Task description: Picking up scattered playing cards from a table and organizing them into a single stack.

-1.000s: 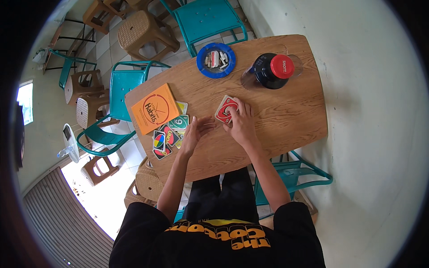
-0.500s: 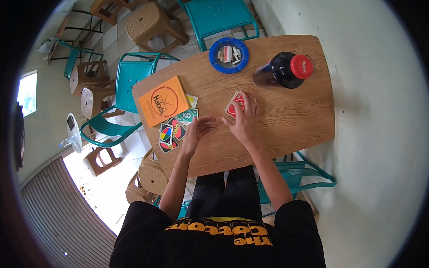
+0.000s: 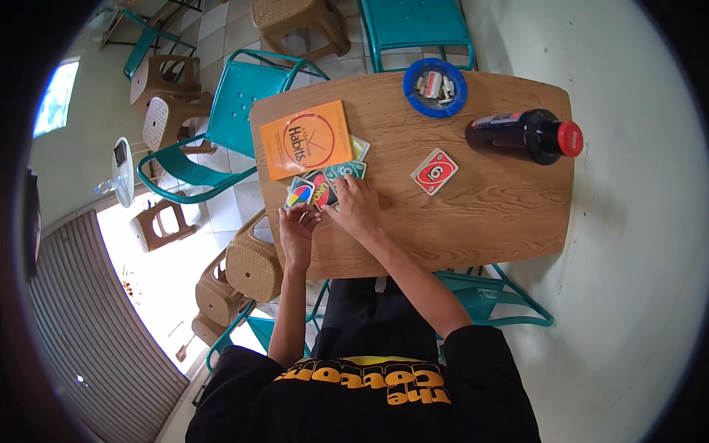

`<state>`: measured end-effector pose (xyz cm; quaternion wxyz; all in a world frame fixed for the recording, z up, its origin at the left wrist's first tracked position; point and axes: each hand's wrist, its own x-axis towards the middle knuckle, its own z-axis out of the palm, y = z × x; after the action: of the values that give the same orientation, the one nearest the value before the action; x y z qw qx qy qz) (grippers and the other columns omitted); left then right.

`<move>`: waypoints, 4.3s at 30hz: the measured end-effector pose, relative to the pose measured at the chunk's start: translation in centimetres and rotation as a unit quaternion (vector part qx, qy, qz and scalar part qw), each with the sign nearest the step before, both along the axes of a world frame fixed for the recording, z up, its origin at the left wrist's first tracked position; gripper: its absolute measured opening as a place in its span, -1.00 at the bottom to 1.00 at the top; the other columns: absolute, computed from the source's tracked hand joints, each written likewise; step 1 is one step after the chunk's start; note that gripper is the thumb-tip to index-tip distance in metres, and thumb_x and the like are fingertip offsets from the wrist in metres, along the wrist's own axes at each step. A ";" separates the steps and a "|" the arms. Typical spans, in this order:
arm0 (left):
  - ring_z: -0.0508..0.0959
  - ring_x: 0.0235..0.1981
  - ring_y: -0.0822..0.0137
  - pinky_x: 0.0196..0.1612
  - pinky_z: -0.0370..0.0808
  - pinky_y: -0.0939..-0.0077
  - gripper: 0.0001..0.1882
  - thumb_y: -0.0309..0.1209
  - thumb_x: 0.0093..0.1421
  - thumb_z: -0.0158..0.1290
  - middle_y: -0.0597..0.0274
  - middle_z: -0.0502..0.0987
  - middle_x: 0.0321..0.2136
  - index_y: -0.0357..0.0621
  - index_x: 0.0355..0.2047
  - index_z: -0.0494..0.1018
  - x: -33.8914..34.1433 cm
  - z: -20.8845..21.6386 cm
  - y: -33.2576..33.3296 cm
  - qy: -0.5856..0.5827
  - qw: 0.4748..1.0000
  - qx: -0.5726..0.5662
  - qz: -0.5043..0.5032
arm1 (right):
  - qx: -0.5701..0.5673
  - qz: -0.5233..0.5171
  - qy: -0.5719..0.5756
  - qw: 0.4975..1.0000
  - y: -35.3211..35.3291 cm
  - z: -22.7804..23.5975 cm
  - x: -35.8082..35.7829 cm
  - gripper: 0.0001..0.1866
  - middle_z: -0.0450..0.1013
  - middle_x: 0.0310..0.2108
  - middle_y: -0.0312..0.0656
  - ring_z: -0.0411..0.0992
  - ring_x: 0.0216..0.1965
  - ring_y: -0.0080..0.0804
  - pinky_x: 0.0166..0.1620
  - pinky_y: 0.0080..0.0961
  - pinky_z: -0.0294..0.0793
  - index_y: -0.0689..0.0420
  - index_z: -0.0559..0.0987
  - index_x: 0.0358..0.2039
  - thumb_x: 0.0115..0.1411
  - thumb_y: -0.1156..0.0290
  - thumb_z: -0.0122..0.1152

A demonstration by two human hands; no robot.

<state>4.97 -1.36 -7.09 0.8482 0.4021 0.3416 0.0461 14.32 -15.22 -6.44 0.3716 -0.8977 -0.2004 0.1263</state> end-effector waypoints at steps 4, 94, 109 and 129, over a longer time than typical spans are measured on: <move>0.49 -0.28 0.22 -0.11 0.43 0.34 -0.48 0.00 0.34 -0.37 0.12 0.47 -0.31 -0.22 -0.22 0.37 -1.1 0.1 1.2 -0.010 1.000 -0.023 0.007 | -0.081 -0.028 0.004 0.996 2.2 -0.1 -0.6 -0.38 0.41 -0.28 -0.21 0.40 -0.19 -0.25 -0.15 -0.29 0.34 0.11 0.44 -0.25 -0.30 0.08 0.48; 0.46 0.01 0.22 0.02 0.44 0.25 -0.44 0.02 0.34 -0.40 0.15 0.43 0.00 -0.09 0.14 0.20 0.1 1.8 -0.6 0.043 0.977 -0.208 -0.030 | 0.241 -0.099 0.369 0.892 -3.0 5.0 -0.8 -0.73 0.52 -0.47 -0.15 0.33 -0.61 -0.75 -0.55 -0.72 0.34 0.32 0.50 -0.19 0.06 0.56 0.23; 0.51 -0.34 0.37 -0.33 0.47 0.50 -0.28 0.16 0.30 -0.53 0.21 0.49 -0.30 -0.22 0.07 0.27 4.2 3.5 -5.4 0.039 0.960 -0.226 -0.161 | 0.038 0.065 0.020 0.997 -6.5 7.1 -2.1 -0.57 0.20 0.12 -0.19 0.19 0.11 -0.20 0.08 -0.29 0.21 0.12 0.46 -0.38 -0.32 0.39 0.45; 0.52 -0.38 0.54 -0.39 0.46 0.69 -0.39 0.15 0.30 -0.40 0.31 0.48 -0.37 -0.11 -0.15 0.40 7.4 -0.3 -12.8 0.145 0.907 -0.041 -0.394 | 0.058 -0.032 -0.027 0.997 -14.2 5.0 -1.3 -0.52 0.22 0.10 -0.10 0.20 0.12 -0.13 0.14 -0.21 0.17 0.15 0.48 -0.35 -0.35 0.41 0.47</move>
<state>12.38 -14.18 -7.40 0.7543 0.4710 0.2765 -0.3643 12.97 -29.46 -1.45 0.4219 -0.8835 -0.1880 0.0784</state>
